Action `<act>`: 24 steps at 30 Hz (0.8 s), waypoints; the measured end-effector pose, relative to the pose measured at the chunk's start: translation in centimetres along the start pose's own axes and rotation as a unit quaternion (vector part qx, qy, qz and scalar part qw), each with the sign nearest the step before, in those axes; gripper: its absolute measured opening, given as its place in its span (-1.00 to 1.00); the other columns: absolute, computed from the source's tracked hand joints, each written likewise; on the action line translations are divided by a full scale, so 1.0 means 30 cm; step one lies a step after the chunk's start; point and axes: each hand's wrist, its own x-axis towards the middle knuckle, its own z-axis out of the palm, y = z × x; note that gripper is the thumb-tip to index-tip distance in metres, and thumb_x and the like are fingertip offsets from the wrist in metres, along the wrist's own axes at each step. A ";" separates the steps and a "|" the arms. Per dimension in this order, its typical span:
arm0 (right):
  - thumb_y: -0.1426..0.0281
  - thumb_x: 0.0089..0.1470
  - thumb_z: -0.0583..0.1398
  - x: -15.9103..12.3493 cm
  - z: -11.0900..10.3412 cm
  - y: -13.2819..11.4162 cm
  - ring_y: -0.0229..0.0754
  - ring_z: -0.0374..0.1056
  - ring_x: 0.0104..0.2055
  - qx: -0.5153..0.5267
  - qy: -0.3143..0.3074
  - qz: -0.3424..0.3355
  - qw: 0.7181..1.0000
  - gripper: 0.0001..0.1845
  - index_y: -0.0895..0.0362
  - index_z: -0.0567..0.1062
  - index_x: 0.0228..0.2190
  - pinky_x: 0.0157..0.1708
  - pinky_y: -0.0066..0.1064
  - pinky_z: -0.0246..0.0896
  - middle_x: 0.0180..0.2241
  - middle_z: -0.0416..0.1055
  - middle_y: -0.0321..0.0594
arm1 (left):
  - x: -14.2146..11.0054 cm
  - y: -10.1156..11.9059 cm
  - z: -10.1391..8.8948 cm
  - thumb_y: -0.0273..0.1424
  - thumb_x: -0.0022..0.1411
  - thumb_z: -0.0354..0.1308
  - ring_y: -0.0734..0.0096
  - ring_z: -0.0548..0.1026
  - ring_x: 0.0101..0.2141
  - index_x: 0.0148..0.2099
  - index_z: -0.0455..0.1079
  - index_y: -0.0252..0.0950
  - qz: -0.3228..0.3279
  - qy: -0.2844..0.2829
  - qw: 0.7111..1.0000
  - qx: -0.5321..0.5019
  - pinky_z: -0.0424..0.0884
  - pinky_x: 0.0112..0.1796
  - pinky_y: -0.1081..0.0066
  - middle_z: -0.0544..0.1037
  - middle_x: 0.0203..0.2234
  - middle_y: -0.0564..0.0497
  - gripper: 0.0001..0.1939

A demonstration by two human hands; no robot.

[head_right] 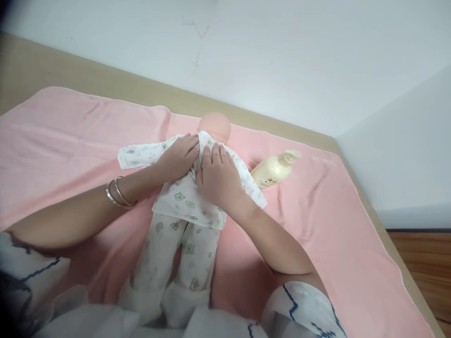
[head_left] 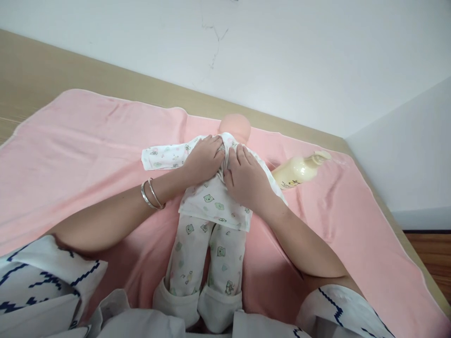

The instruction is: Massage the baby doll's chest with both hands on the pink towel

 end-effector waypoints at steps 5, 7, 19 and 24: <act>0.39 0.34 -0.09 0.064 0.017 0.053 0.19 0.00 0.57 0.072 0.007 0.045 0.996 -0.32 0.47 0.23 0.37 0.55 0.13 -0.04 0.47 0.14 0.28 | -0.056 0.065 0.003 -0.38 0.48 -0.27 -0.21 0.22 0.43 0.39 0.23 -0.60 -0.013 0.018 0.999 0.034 0.15 0.40 -0.22 0.32 0.39 -0.45 -0.39; 0.42 0.32 -0.11 0.094 0.024 0.088 0.15 0.13 0.51 0.088 0.029 0.045 0.995 -0.37 0.43 0.33 0.30 0.53 0.11 0.03 0.40 0.28 0.27 | -0.084 0.101 0.000 -0.37 0.46 -0.20 -0.21 0.09 0.50 0.48 0.13 -0.61 -0.027 0.002 0.999 0.028 0.05 0.46 -0.20 0.20 0.48 -0.40 -0.34; 0.27 0.44 -0.14 0.032 0.003 0.033 0.27 -0.13 0.60 0.011 -0.020 0.020 1.000 -0.25 0.55 0.08 0.43 0.56 0.17 -0.12 0.52 -0.04 0.39 | -0.018 0.031 0.013 -0.35 0.45 -0.18 -0.13 0.31 0.36 0.31 0.36 -0.44 -0.038 0.007 0.999 -0.027 0.23 0.38 -0.21 0.41 0.34 -0.33 -0.46; 0.28 0.42 -0.10 0.038 0.014 0.031 0.22 -0.17 0.62 0.064 -0.011 0.042 0.997 -0.26 0.49 0.10 0.44 0.58 0.15 -0.17 0.53 -0.03 0.30 | -0.028 0.026 0.040 -0.34 0.45 -0.19 -0.02 0.25 0.43 0.37 0.33 -0.36 -0.056 0.052 0.996 -0.036 0.18 0.43 -0.11 0.39 0.39 -0.21 -0.44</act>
